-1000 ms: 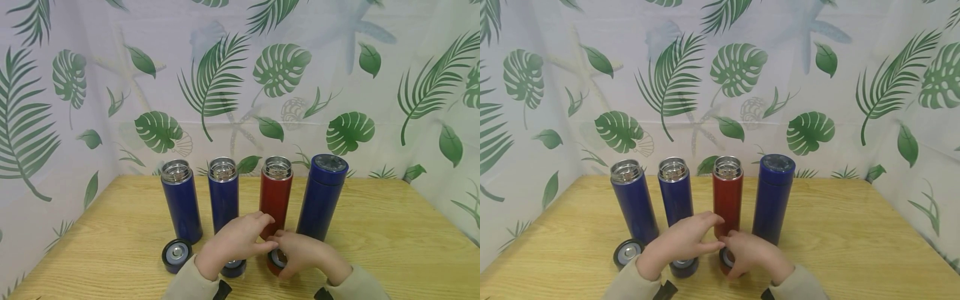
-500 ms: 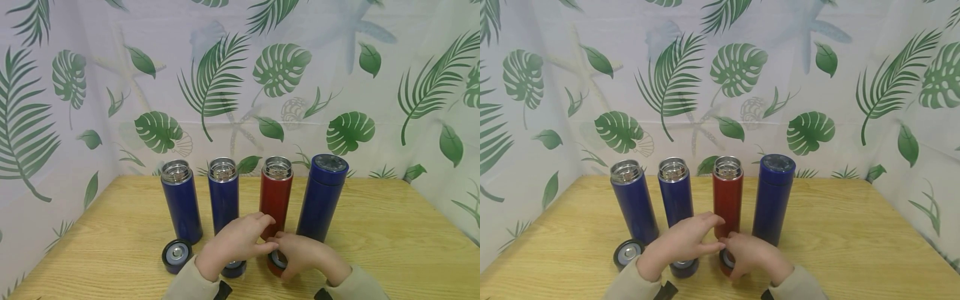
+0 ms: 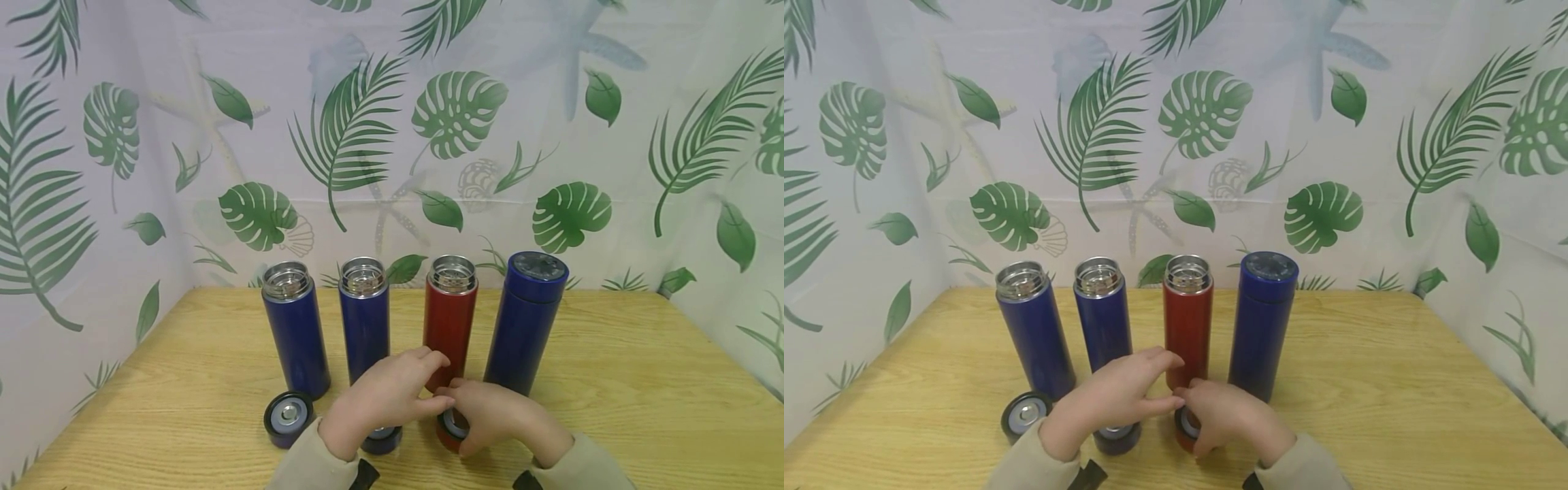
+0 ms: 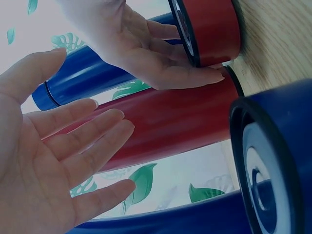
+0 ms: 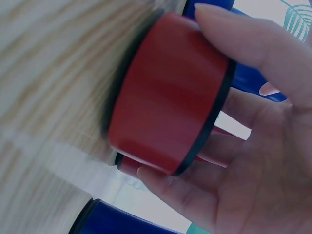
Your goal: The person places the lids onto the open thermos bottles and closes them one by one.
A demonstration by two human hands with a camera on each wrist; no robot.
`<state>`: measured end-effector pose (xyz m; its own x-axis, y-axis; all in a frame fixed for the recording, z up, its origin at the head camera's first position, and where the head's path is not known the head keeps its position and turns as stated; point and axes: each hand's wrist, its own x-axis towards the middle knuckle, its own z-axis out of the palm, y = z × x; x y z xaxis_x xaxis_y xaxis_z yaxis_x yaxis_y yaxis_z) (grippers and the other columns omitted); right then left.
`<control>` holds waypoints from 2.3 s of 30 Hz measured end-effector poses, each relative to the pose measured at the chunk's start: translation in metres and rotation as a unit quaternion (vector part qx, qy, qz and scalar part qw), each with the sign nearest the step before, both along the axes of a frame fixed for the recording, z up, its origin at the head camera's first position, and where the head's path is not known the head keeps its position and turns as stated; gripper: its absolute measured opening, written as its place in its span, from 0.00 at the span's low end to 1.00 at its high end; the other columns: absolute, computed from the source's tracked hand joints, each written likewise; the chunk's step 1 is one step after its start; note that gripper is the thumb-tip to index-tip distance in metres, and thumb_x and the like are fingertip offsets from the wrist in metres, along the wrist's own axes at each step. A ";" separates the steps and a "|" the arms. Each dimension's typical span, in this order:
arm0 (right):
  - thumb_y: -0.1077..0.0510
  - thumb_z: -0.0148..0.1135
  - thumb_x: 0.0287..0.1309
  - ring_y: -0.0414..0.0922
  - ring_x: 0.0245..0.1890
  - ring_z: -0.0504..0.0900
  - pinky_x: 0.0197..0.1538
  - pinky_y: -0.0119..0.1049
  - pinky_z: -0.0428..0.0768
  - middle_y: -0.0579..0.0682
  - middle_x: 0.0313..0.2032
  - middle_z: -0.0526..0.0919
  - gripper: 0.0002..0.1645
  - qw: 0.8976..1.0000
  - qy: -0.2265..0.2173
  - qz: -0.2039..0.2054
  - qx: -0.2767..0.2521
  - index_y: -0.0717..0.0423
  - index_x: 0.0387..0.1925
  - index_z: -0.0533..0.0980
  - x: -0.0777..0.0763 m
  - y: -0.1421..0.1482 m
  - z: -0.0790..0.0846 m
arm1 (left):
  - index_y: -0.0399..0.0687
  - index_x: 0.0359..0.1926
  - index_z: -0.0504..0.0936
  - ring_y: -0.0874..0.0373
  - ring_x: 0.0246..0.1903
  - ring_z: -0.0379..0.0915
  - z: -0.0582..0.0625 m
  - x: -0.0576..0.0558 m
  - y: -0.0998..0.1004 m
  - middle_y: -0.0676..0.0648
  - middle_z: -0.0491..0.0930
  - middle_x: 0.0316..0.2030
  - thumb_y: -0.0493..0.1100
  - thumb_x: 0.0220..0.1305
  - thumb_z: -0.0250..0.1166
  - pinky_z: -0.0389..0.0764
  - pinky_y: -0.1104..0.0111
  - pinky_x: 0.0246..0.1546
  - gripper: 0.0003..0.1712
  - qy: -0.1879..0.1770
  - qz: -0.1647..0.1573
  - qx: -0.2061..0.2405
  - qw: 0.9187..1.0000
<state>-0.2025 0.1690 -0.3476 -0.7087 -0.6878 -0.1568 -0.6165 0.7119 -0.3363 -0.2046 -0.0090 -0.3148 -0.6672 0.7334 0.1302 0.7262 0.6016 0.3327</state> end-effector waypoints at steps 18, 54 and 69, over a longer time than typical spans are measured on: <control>0.59 0.72 0.30 0.36 0.30 0.70 0.33 0.30 0.71 0.38 0.34 0.71 0.32 0.999 -0.002 -0.007 -0.035 0.52 0.45 0.72 0.003 0.005 0.012 | 0.45 0.49 0.72 0.68 0.31 0.69 0.001 0.001 0.000 0.52 0.75 0.38 0.53 0.56 0.61 0.71 0.78 0.31 0.23 0.007 -0.001 0.003 1.000; 0.57 0.73 0.33 0.44 0.43 0.75 0.42 0.37 0.74 0.49 0.47 0.74 0.38 0.999 -0.010 -0.033 -0.014 0.58 0.51 0.70 0.002 0.006 0.012 | 0.41 0.50 0.71 0.61 0.37 0.71 0.010 0.005 0.001 0.47 0.73 0.43 0.50 0.58 0.59 0.74 0.73 0.36 0.23 0.081 0.076 0.132 0.985; 0.56 0.73 0.32 0.42 0.37 0.75 0.37 0.33 0.74 0.45 0.39 0.75 0.34 0.999 -0.013 -0.042 -0.007 0.58 0.47 0.72 0.003 0.003 0.012 | 0.40 0.49 0.70 0.58 0.40 0.72 0.012 0.003 0.002 0.46 0.73 0.43 0.49 0.58 0.59 0.74 0.70 0.39 0.22 0.110 0.092 0.170 0.975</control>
<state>-0.2000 0.1717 -0.3359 -0.7598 -0.6282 -0.1678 -0.5455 0.7563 -0.3613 -0.2019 -0.0067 -0.3026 -0.7117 0.4935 0.5000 0.6929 0.6104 0.3837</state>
